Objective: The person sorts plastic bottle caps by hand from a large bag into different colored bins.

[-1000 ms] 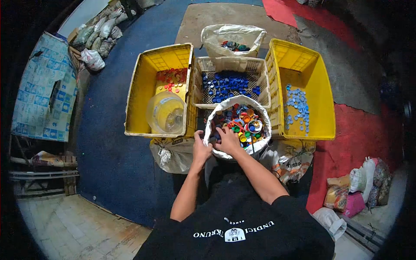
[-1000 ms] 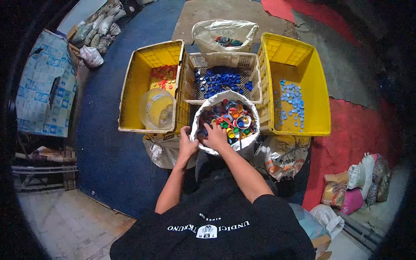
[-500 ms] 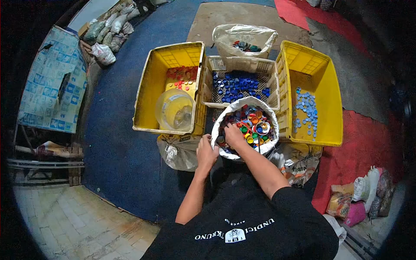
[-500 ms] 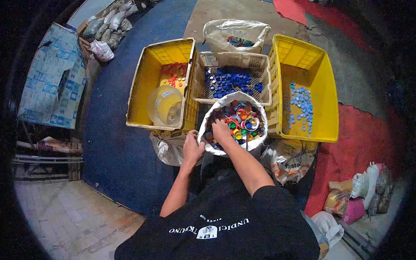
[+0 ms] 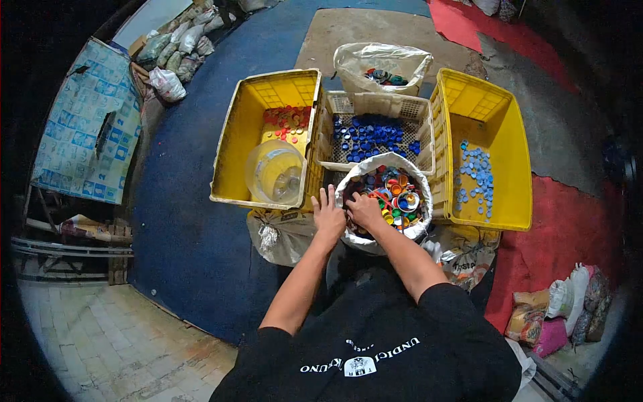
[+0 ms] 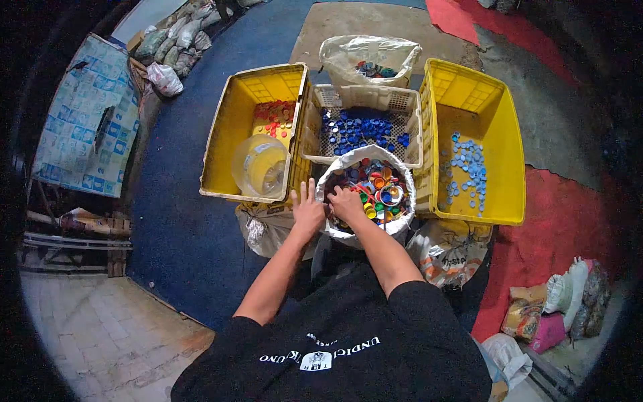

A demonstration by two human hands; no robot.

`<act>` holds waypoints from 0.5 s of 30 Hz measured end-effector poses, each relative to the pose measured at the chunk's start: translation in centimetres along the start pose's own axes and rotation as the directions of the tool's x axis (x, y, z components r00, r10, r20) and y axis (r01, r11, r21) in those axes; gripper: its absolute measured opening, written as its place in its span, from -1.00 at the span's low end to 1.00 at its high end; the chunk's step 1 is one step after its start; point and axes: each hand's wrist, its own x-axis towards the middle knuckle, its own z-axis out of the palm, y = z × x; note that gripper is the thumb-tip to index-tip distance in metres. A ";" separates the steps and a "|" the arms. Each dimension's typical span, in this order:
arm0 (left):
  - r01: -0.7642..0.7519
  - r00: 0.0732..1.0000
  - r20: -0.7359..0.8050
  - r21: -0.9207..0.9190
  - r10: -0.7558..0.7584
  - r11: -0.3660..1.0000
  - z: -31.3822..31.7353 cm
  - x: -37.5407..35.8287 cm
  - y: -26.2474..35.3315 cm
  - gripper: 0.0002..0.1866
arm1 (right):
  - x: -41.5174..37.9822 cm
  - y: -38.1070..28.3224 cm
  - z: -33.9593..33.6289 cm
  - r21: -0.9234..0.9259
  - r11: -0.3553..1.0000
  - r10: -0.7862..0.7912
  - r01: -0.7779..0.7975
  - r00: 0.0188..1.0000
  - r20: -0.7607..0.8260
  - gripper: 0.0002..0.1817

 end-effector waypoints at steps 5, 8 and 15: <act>0.059 0.997 -0.058 0.096 -0.053 0.994 0.5 1.0 0.8 -0.61 | -0.1 0.7 -1.5 0.209 0.967 0.183 -0.144 0.967 -0.177 -0.77; 0.031 0.979 -0.203 0.049 -0.020 0.998 1.8 0.3 0.4 -0.73 | -1.7 2.9 -1.7 0.476 0.850 0.343 -0.227 0.924 -0.171 -0.72; -0.016 0.915 -0.399 -0.164 -0.052 0.986 -4.0 -0.2 2.0 -0.90 | -5.8 3.5 -7.3 0.765 -0.609 0.479 -0.210 0.672 0.565 -0.73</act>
